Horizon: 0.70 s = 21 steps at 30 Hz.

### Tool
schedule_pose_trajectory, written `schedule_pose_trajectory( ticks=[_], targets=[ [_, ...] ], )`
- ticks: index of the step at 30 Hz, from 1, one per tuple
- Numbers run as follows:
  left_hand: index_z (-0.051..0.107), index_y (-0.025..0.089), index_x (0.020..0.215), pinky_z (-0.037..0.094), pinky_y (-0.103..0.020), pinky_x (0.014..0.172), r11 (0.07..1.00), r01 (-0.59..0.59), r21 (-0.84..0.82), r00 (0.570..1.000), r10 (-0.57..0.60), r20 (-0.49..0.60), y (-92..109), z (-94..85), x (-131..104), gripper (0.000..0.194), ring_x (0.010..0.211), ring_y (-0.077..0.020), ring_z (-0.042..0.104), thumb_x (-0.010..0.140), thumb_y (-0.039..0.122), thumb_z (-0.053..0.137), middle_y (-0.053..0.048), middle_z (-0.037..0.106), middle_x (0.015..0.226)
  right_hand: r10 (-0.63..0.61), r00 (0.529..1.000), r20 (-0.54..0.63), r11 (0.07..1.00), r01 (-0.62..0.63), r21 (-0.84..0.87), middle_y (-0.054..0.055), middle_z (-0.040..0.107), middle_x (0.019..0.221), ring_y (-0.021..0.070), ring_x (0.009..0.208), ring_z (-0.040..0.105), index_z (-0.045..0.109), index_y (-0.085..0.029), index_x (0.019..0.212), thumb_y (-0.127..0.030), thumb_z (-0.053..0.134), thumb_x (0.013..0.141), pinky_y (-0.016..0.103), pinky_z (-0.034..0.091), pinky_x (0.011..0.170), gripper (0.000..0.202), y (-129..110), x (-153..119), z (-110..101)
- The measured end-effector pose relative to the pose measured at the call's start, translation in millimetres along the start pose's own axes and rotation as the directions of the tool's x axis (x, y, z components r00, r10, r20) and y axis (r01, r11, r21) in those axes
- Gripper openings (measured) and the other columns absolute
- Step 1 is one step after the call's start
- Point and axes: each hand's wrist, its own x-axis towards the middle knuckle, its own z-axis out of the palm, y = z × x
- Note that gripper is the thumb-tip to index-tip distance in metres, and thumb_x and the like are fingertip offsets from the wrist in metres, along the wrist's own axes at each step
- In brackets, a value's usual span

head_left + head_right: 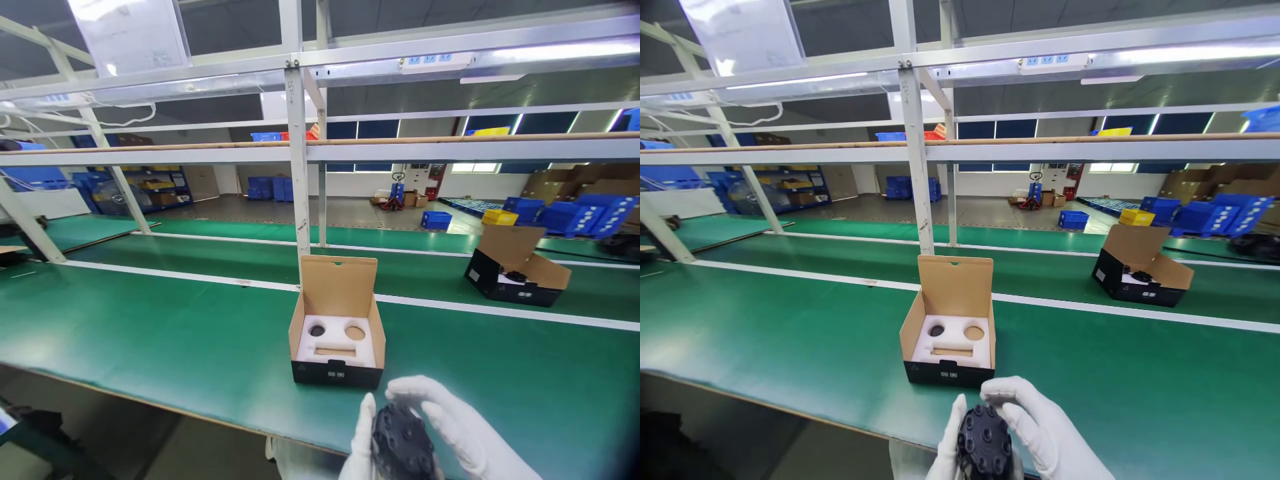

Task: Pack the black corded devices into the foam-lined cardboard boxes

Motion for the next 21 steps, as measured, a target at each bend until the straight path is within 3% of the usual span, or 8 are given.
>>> schedule_pose_trajectory(
  ticks=[5, 10, 15, 18, 21],
  targets=[
    [0.067, 0.018, 0.09, 0.05, -0.03, 0.081, 0.997, -0.033, -0.074, 0.997, 0.028, -0.066, -5, -4.9, 3, 0.034, 0.087, -0.0208, 0.06, 0.075, 0.046, 0.078, -0.007, 0.066, 0.095, 0.029, 0.989, 0.143, 0.996, -0.04, 0.077, 0.005, 0.066, 0.117, 0.0236, 0.107, 0.062, 0.061, -0.028, 0.116, -0.059, 0.038, 0.097, 0.042, 0.046, 0.099, 0.043, 2, 3, 8],
    [0.066, 0.017, 0.083, 0.051, -0.028, 0.089, 0.985, -0.083, -0.15, 0.993, 0.069, -0.098, -11, 0.8, 10, 0.032, 0.099, -0.0206, 0.062, 0.076, 0.045, 0.078, -0.007, 0.066, 0.097, 0.033, 0.992, 0.125, 0.991, -0.049, 0.125, 0.006, 0.064, 0.121, 0.0241, 0.111, 0.061, 0.06, -0.029, 0.118, -0.055, 0.041, 0.097, 0.039, 0.046, 0.099, 0.039, 9, 1, 7],
    [0.068, 0.014, 0.088, 0.054, -0.026, 0.083, 0.998, -0.054, 0.013, 0.988, 0.056, -0.147, 0, -1.7, 0, 0.028, 0.105, -0.0208, 0.061, 0.079, 0.039, 0.076, -0.009, 0.069, 0.104, -0.007, 0.996, 0.086, 0.991, -0.004, 0.136, 0.01, 0.061, 0.127, 0.0277, 0.114, 0.06, 0.058, -0.026, 0.125, -0.06, 0.049, 0.091, 0.04, 0.046, 0.101, 0.049, 13, -1, 8],
    [0.069, 0.017, 0.096, 0.054, -0.024, 0.082, 0.999, -0.044, 0.02, 0.986, 0.047, -0.161, 3, -5.0, -2, 0.03, 0.103, -0.0174, 0.061, 0.081, 0.043, 0.074, -0.007, 0.069, 0.11, -0.011, 0.995, 0.101, 0.995, 0.0, 0.105, 0.011, 0.06, 0.129, 0.028, 0.116, 0.059, 0.057, -0.026, 0.127, -0.059, 0.052, 0.09, 0.042, 0.045, 0.103, 0.05, 13, -2, 7],
    [0.071, 0.013, 0.098, 0.052, -0.025, 0.086, 1.0, -0.018, 0.023, 0.986, 0.022, -0.166, 1, -6.5, 2, 0.036, 0.108, -0.0189, 0.061, 0.083, 0.046, 0.072, -0.01, 0.069, 0.112, -0.011, 0.995, 0.096, 0.997, 0.003, 0.08, 0.01, 0.061, 0.13, 0.0279, 0.118, 0.059, 0.058, -0.027, 0.128, -0.055, 0.051, 0.091, 0.043, 0.046, 0.104, 0.047, 15, -2, 8]
  ],
)
